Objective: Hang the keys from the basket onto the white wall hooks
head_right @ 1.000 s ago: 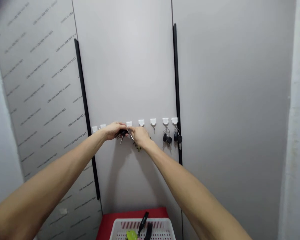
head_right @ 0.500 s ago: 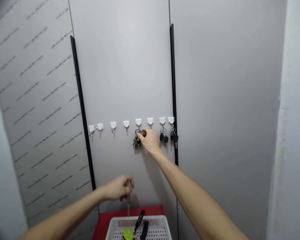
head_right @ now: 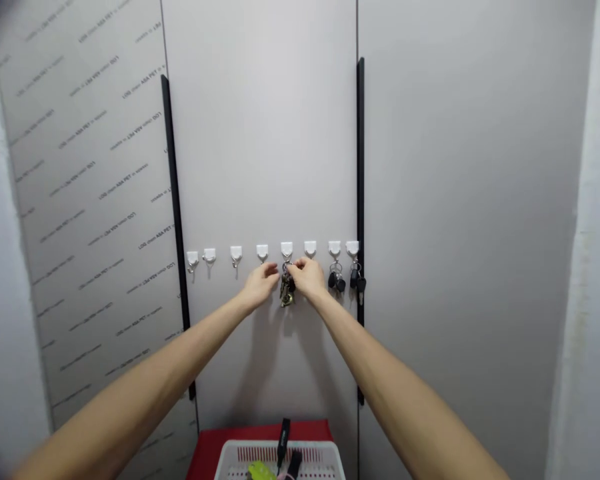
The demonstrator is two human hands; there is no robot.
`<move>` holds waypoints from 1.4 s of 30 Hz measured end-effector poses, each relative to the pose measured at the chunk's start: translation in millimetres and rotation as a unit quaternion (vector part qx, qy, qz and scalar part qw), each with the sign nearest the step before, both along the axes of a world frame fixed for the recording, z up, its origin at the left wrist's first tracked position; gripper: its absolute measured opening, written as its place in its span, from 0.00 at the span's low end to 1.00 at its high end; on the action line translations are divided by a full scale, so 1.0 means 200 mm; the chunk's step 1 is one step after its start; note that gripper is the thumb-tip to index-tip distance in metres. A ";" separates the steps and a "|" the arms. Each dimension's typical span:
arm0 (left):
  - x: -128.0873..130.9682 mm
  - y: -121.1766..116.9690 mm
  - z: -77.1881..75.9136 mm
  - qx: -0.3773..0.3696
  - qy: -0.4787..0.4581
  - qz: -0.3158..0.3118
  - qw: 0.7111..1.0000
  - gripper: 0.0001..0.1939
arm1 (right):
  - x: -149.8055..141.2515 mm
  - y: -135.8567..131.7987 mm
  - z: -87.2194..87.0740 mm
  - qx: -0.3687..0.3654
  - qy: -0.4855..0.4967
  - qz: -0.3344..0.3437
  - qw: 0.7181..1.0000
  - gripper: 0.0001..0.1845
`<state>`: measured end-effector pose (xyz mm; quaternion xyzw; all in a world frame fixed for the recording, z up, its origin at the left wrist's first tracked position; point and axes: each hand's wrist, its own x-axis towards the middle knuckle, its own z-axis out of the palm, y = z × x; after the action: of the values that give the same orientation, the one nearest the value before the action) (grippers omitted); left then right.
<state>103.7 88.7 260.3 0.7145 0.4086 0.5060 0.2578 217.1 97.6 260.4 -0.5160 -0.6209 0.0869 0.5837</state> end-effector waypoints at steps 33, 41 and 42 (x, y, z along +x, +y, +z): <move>-0.14 -0.04 0.35 -0.005 0.079 -0.022 0.997 0.06 | 0.02 -0.07 0.00 0.055 -0.078 0.038 0.995 0.16; -0.21 -0.23 -0.17 -0.139 0.106 -0.066 0.982 0.06 | 0.06 -0.19 -0.10 0.048 -0.007 0.004 0.999 0.17; -0.22 -0.25 -0.26 -0.140 0.131 -0.070 0.979 0.07 | 0.09 -0.18 -0.09 0.069 -0.007 -0.063 0.996 0.17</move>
<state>59.3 39.7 208.3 0.7582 0.4549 0.3266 0.3340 235.8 61.2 242.7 -0.5129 -0.5956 0.0034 0.6182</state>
